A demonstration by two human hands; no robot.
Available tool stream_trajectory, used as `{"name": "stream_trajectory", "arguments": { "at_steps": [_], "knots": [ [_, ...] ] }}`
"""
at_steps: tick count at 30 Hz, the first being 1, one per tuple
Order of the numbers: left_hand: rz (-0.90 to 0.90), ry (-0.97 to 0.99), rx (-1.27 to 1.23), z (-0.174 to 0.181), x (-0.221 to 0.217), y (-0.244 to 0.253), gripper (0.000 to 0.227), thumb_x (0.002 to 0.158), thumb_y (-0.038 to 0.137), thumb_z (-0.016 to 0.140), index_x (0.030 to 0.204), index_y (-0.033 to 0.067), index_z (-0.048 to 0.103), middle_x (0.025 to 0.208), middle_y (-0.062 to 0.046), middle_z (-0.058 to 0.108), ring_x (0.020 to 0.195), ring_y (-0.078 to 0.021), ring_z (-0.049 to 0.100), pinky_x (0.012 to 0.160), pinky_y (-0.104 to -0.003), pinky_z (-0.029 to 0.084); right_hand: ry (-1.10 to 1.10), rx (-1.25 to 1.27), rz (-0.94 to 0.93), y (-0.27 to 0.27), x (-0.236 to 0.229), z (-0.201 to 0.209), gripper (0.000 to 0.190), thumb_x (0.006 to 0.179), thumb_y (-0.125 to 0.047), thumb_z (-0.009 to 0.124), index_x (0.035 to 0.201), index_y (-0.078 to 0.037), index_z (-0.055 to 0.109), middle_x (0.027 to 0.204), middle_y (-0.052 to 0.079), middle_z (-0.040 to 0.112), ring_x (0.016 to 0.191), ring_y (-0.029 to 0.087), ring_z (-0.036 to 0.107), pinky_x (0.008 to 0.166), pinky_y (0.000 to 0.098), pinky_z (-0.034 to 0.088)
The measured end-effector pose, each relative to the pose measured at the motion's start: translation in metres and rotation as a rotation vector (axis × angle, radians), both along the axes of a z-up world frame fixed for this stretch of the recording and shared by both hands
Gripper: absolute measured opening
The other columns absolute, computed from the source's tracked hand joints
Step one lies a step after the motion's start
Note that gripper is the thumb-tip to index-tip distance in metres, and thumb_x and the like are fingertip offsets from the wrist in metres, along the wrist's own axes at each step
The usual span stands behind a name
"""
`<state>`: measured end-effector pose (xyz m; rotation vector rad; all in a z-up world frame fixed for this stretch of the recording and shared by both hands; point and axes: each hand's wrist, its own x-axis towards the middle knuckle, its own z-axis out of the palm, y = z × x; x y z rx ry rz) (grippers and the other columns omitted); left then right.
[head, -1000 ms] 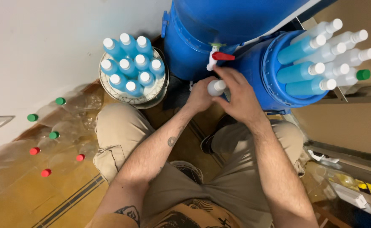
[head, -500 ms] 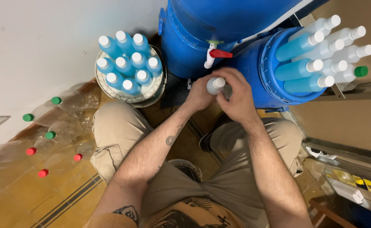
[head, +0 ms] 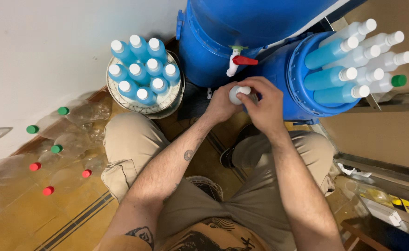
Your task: The person fills small plastic bottles with a blue liquid from a large blue barrel using a spigot. They repeatedly unscrew caps, fill the bottles, screw the caps back on, and place the filled bottles into a bucket.
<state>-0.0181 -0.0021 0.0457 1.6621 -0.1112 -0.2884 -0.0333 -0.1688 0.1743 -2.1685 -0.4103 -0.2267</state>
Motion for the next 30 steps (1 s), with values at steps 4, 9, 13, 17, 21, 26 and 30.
{"name": "stream_trajectory", "arguments": {
  "at_steps": [4, 9, 13, 17, 21, 26, 30],
  "knots": [
    [-0.012, -0.015, 0.003, -0.001, 0.003, 0.002, 0.062, 0.084, 0.019, 0.104, 0.144, 0.0234, 0.089, 0.13, -0.019, 0.095, 0.139, -0.0538, 0.086, 0.119, -0.068, 0.068, 0.1, 0.158, -0.024, 0.003, -0.003, 0.01, 0.032, 0.106, 0.001, 0.103, 0.136, -0.008, 0.095, 0.129, 0.013, 0.09, 0.118, 0.03, 0.088, 0.103, 0.0435, 0.071],
    [-0.016, 0.039, 0.019, -0.012, 0.003, 0.002, 0.067, 0.084, 0.019, 0.101, 0.149, 0.0193, 0.088, 0.134, -0.019, 0.095, 0.142, -0.0545, 0.085, 0.122, -0.068, 0.067, 0.046, 0.072, 0.065, 0.012, -0.006, 0.013, 0.052, 0.097, 0.022, 0.078, 0.131, -0.012, 0.098, 0.133, 0.012, 0.094, 0.127, 0.038, 0.089, 0.107, 0.0485, 0.07],
    [-0.002, 0.027, 0.03, -0.035, 0.005, -0.004, 0.076, 0.078, 0.017, 0.106, 0.152, 0.0189, 0.087, 0.137, -0.02, 0.094, 0.144, -0.0552, 0.084, 0.125, -0.07, 0.065, 0.04, 0.194, 0.011, 0.0, 0.01, -0.007, 0.038, 0.1, 0.015, 0.08, 0.128, -0.007, 0.096, 0.13, 0.018, 0.091, 0.126, 0.034, 0.087, 0.107, 0.048, 0.068],
    [0.065, 0.049, 0.026, -0.048, 0.006, -0.004, 0.077, 0.077, 0.013, 0.105, 0.152, 0.0141, 0.087, 0.139, -0.022, 0.093, 0.145, -0.0558, 0.083, 0.13, -0.072, 0.062, 0.394, 0.966, -0.224, -0.022, 0.034, -0.033, 0.027, 0.083, 0.0, 0.058, 0.106, -0.006, 0.071, 0.088, 0.007, 0.061, 0.086, 0.023, 0.067, 0.08, 0.0382, 0.057],
    [0.128, 0.038, 0.068, -0.046, 0.013, 0.003, 0.082, 0.077, 0.011, 0.108, 0.156, 0.009, 0.085, 0.145, -0.027, 0.091, 0.149, -0.0603, 0.079, 0.131, -0.075, 0.061, 0.15, 0.411, -0.186, -0.013, 0.047, -0.002, 0.03, 0.128, -0.016, 0.052, 0.135, 0.004, 0.073, 0.085, 0.011, 0.057, 0.068, 0.021, 0.066, 0.064, 0.0383, 0.047],
    [0.228, 0.075, 0.068, -0.063, 0.033, 0.014, 0.076, 0.08, 0.011, 0.109, 0.153, 0.0183, 0.088, 0.145, -0.018, 0.093, 0.153, -0.052, 0.08, 0.136, -0.069, 0.059, -0.185, -0.513, -0.012, 0.006, 0.054, 0.051, 0.025, 0.135, -0.032, 0.078, 0.15, -0.014, 0.087, 0.126, 0.013, 0.086, 0.119, 0.047, 0.087, 0.096, 0.0615, 0.07],
    [0.262, 0.047, 0.031, -0.049, 0.041, 0.017, 0.069, 0.084, 0.005, 0.106, 0.149, 0.0203, 0.089, 0.143, -0.015, 0.094, 0.152, -0.0495, 0.081, 0.137, -0.069, 0.057, -0.197, -0.954, 0.042, 0.006, 0.063, 0.059, 0.03, 0.136, -0.044, 0.066, 0.15, -0.026, 0.085, 0.127, 0.003, 0.09, 0.095, 0.042, 0.092, 0.081, 0.0611, 0.075]
  ]
}}
